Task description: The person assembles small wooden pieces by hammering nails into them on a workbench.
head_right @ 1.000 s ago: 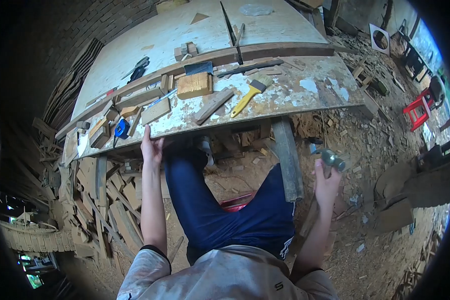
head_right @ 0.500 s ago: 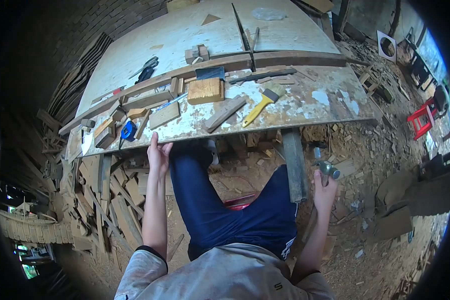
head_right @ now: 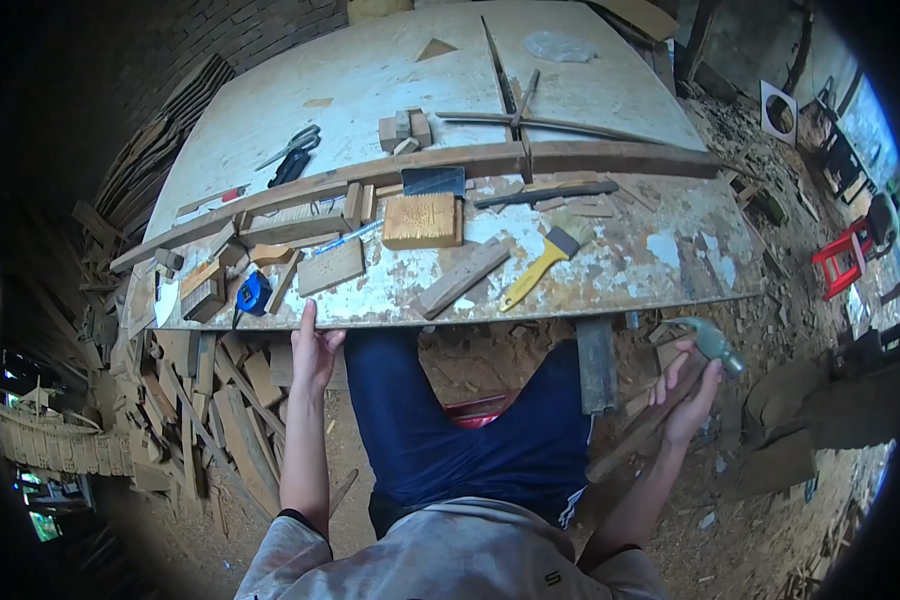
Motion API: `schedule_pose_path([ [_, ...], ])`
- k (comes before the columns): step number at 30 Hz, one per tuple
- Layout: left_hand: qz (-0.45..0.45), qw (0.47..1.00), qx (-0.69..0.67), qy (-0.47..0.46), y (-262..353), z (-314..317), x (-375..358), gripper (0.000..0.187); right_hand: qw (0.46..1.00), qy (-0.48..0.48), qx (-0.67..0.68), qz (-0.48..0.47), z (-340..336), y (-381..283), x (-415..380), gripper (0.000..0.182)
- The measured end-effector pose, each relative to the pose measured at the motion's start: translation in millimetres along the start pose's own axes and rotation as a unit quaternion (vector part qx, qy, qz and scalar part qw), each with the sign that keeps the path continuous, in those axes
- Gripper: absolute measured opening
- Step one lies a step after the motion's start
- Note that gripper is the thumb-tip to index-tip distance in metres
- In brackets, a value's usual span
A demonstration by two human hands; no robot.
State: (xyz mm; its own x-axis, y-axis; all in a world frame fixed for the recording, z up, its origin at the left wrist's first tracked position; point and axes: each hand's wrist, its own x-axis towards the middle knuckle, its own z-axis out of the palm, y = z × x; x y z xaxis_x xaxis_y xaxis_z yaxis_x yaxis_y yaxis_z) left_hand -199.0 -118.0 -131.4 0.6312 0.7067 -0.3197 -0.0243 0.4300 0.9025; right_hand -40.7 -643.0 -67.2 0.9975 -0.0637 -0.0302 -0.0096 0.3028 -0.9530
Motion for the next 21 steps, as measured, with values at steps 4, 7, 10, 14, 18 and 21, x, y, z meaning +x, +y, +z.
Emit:
schedule_pose_path([
  [4, 0.005, 1.0, -0.005, 0.017, -1, 4, -1, 0.055, 0.989, -0.035, 0.043, -0.135, 32, -46, 9, 0.062],
  [7, 0.016, 1.0, -0.008, 0.018, -2, 3, -1, 0.053, 0.969, -0.062, 0.081, -0.226, 44, -75, 17, 0.062],
  [10, 0.026, 0.999, -0.014, 0.013, -3, 6, -1, 0.054, 0.945, -0.063, 0.069, -0.314, 54, -101, 26, 0.061],
  [14, 0.041, 0.999, -0.017, 0.011, -7, 6, 0, 0.058, 0.904, -0.054, 0.041, -0.421, 72, -120, 52, 0.055],
  [18, 0.047, 0.999, -0.022, 0.005, -10, 5, -2, 0.059, 0.883, -0.027, -0.01, -0.469, 106, -117, 82, 0.066],
  [21, 0.054, 0.998, -0.022, 0.007, -10, 10, -5, 0.058, 0.886, -0.034, -0.05, -0.459, 126, -94, 106, 0.066],
])
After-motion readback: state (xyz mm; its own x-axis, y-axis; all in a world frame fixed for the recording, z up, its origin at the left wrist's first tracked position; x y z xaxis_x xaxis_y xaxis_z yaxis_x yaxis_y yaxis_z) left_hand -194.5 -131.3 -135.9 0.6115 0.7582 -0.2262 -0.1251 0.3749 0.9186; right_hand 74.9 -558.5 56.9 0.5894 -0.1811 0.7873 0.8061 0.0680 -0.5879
